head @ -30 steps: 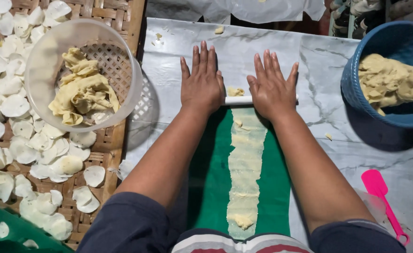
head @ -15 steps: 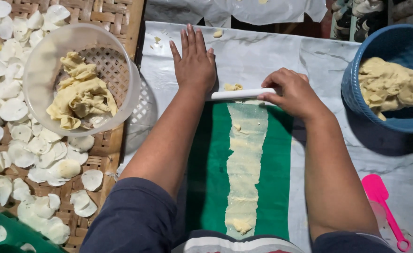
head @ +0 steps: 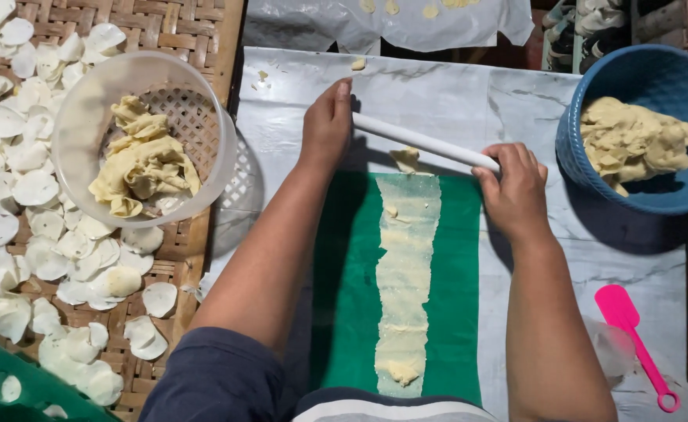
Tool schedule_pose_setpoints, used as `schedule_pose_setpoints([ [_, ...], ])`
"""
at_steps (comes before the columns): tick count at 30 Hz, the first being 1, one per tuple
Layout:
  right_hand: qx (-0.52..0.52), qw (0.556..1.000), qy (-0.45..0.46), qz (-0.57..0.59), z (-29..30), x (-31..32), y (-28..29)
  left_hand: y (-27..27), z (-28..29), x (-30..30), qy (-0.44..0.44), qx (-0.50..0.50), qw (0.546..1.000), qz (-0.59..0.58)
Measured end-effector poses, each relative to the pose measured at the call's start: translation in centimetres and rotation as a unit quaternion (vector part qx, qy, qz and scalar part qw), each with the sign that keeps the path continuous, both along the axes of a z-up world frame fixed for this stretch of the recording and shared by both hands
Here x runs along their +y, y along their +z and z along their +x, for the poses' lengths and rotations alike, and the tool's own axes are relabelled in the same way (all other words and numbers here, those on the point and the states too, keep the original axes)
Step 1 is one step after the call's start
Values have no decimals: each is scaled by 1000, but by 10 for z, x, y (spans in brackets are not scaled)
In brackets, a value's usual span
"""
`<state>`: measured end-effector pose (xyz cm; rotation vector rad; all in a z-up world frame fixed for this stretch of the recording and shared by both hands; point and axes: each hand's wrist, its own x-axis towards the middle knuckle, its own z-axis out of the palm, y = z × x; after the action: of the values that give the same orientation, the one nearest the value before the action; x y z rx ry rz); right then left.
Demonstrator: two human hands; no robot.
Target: Rolling out small portions of dough into thin circles using a rolling pin on a plastic mat
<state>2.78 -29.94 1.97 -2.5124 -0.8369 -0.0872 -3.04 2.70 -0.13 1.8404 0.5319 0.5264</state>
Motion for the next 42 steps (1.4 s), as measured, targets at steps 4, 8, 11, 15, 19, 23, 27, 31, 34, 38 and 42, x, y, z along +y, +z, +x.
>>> schedule_pose_setpoints([
  [4,53,990,-31,125,-28,-25,-17,1,-3,-34,-38,6,998,40],
  [8,76,978,-100,166,-63,-48,-15,-7,-5,-73,-145,92,947,271],
  [11,75,975,-123,171,-91,-66,-6,-41,9,-80,-155,102,938,293],
  [15,68,966,-161,189,-129,-116,-20,13,-20,-70,-90,22,984,155],
  [19,91,949,-173,248,-173,-150,-15,57,-95,-63,-57,12,995,83],
  [23,82,949,-172,250,-221,-168,-14,54,-191,-74,-82,105,989,66],
  [27,78,962,-159,207,-260,-168,-12,28,-276,-102,-104,157,982,7],
  [31,63,972,-150,171,-287,-146,2,28,-328,-144,-96,176,980,2],
  [34,51,977,-135,159,-296,-142,-1,7,-343,-165,-127,146,979,61],
  [38,-2,984,-126,127,-304,-143,-12,-4,-349,-182,-153,118,965,179],
  [42,6,980,-141,137,-307,-144,-11,7,-355,-189,-128,7,944,304],
])
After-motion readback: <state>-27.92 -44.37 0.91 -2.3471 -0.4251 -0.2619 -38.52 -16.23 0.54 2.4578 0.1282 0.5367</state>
